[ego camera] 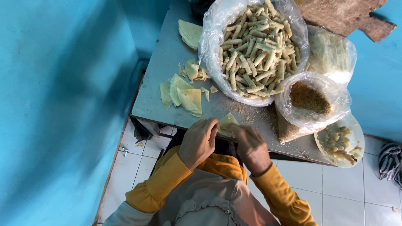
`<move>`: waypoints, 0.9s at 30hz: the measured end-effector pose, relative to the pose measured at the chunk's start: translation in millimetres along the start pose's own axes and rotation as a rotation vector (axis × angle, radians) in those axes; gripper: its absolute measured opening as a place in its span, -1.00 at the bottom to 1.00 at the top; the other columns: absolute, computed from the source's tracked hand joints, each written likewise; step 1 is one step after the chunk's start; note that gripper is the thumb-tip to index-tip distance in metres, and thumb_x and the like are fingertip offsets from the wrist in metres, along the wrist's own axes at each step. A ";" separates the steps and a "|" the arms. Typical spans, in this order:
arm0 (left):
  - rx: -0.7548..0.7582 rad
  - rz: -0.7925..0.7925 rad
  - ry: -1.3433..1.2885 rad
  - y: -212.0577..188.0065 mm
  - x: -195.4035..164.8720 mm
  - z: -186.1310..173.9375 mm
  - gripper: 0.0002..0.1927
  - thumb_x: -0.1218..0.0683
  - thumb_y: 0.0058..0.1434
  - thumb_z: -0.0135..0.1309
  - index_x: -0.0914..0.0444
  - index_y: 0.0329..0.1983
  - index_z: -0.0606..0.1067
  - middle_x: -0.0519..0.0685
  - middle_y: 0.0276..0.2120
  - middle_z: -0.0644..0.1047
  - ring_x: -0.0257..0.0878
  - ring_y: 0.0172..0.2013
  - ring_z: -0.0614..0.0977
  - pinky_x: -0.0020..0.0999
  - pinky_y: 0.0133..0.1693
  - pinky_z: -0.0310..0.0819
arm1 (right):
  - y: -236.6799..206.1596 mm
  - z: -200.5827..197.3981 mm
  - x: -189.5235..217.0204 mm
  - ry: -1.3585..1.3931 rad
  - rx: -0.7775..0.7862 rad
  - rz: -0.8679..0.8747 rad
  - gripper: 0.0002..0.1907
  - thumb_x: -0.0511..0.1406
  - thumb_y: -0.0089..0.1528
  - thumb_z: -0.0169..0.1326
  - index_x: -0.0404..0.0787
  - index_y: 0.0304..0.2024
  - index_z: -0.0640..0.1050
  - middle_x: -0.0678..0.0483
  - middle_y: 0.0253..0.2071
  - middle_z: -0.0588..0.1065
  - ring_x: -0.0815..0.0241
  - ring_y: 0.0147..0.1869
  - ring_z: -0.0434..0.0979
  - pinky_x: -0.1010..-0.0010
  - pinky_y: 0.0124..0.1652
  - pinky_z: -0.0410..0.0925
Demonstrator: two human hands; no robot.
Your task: The person sits at a small table and tears pieces from flat dough sheets by hand, dips the torn pieces into a bag of brown powder, and places the coated pieces onto a plate, repeating the cycle while finished pieces accumulate on the plate.
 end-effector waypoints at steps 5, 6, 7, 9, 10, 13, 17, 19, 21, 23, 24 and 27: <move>-0.014 0.001 -0.036 -6.2 -6.1 0.8 -0.84 0.27 0.32 0.06 0.28 -0.06 0.42 0.10 -0.31 0.57 0.08 -0.25 0.60 -0.07 -0.20 0.47 | -13.8 2.3 -30.2 0.089 0.034 0.270 -0.82 -0.47 0.28 0.11 -0.35 -0.10 0.42 -0.09 -0.18 0.58 0.04 -0.17 0.63 0.28 -0.21 0.52; -0.012 0.002 -0.047 -7.3 -7.9 1.4 -0.84 0.27 0.33 0.05 0.28 -0.04 0.42 0.10 -0.31 0.56 0.07 -0.26 0.60 -0.07 -0.21 0.47 | -14.2 5.0 -33.3 0.080 0.052 0.294 -0.83 -0.48 0.28 0.10 -0.35 -0.10 0.40 -0.10 -0.21 0.57 0.03 -0.20 0.62 0.26 -0.23 0.52; -0.015 0.004 -0.055 -7.5 -9.1 1.5 -0.84 0.27 0.34 0.04 0.29 -0.03 0.42 0.10 -0.31 0.56 0.07 -0.26 0.60 -0.07 -0.21 0.48 | -13.3 7.8 -36.2 0.071 0.070 0.314 -0.84 -0.49 0.29 0.08 -0.35 -0.11 0.39 -0.11 -0.24 0.55 0.02 -0.23 0.61 0.25 -0.25 0.51; -0.005 -0.002 -0.057 -8.9 -11.0 1.9 -0.82 0.28 0.34 0.03 0.30 -0.01 0.42 0.11 -0.30 0.56 0.08 -0.24 0.59 -0.06 -0.19 0.47 | -10.4 9.9 -35.8 0.055 0.092 0.306 -0.80 -0.51 0.26 0.06 -0.36 -0.09 0.37 -0.14 -0.25 0.54 -0.04 -0.24 0.59 0.20 -0.27 0.49; -0.001 -0.002 -0.059 -8.7 -11.5 2.1 -0.82 0.28 0.34 0.03 0.30 -0.01 0.42 0.11 -0.29 0.56 0.09 -0.24 0.59 -0.06 -0.18 0.47 | -7.9 8.5 -33.3 0.043 0.093 0.274 -0.76 -0.51 0.22 0.05 -0.37 -0.06 0.37 -0.16 -0.24 0.54 -0.09 -0.21 0.59 0.18 -0.26 0.48; 0.022 0.027 -0.030 -8.7 -14.6 2.9 -0.81 0.27 0.33 0.04 0.30 0.00 0.44 0.10 -0.24 0.59 0.06 -0.20 0.59 -0.07 -0.13 0.47 | -0.4 7.8 -28.2 0.086 0.142 0.211 -0.69 -0.54 0.20 -0.01 -0.40 0.00 0.33 -0.17 -0.21 0.53 -0.10 -0.15 0.58 0.16 -0.19 0.49; 0.076 0.070 0.018 -9.7 -15.4 4.9 -0.82 0.27 0.30 0.04 0.29 -0.03 0.47 0.08 -0.17 0.59 0.03 -0.10 0.59 -0.11 -0.02 0.46 | 1.8 13.0 -35.3 0.302 0.248 0.328 -0.70 -0.55 0.31 -0.09 -0.41 0.10 0.29 -0.15 -0.22 0.51 0.01 -0.22 0.60 0.25 -0.23 0.49; 0.100 0.084 0.039 -10.1 -13.8 6.3 -0.78 0.27 0.26 0.06 0.29 -0.02 0.49 0.08 -0.15 0.58 0.02 -0.08 0.58 -0.12 0.00 0.45 | 5.2 8.5 -29.3 0.388 0.196 0.287 -0.65 -0.56 0.29 -0.09 -0.44 0.13 0.26 -0.18 -0.18 0.50 -0.04 -0.19 0.60 0.25 -0.20 0.47; 0.117 0.096 0.041 -9.0 -10.8 8.4 -0.78 0.25 0.26 0.08 0.29 -0.02 0.50 0.06 -0.11 0.59 0.00 -0.07 0.57 -0.14 0.00 0.46 | 7.3 8.1 -25.5 0.431 0.170 0.276 -0.62 -0.56 0.28 -0.10 -0.45 0.16 0.25 -0.20 -0.14 0.50 -0.05 -0.14 0.63 0.26 -0.17 0.48; 0.120 0.127 0.053 -8.9 -8.1 9.8 -0.78 0.24 0.25 0.10 0.29 -0.03 0.51 0.04 -0.10 0.58 -0.02 -0.08 0.56 -0.16 0.00 0.46 | 7.8 10.9 -23.8 0.431 0.171 0.301 -0.62 -0.57 0.30 -0.13 -0.43 0.18 0.25 -0.20 -0.09 0.52 -0.04 -0.08 0.68 0.30 -0.14 0.51; 0.117 0.154 0.064 -8.8 -7.1 10.2 -0.78 0.25 0.24 0.10 0.29 -0.04 0.51 0.03 -0.11 0.58 -0.02 -0.08 0.55 -0.16 0.00 0.46 | 7.4 12.0 -22.6 0.412 0.180 0.313 -0.63 -0.56 0.30 -0.11 -0.40 0.17 0.28 -0.20 -0.07 0.54 -0.04 -0.04 0.68 0.30 -0.12 0.51; 0.153 0.263 0.132 -5.2 -2.7 18.1 -0.79 0.25 0.17 0.13 0.27 -0.12 0.50 0.02 -0.18 0.54 -0.05 -0.10 0.54 -0.18 -0.02 0.47 | 7.3 14.3 -22.2 0.394 0.210 0.360 -0.64 -0.52 0.29 -0.01 -0.34 0.14 0.33 -0.17 -0.03 0.58 -0.02 0.05 0.68 0.29 -0.07 0.53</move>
Point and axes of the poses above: each hand's wrist, its own y-axis towards the middle knuckle, its own z-axis out of the palm, x = y × z, the point moved 9 cm from there along y, towards the middle knuckle
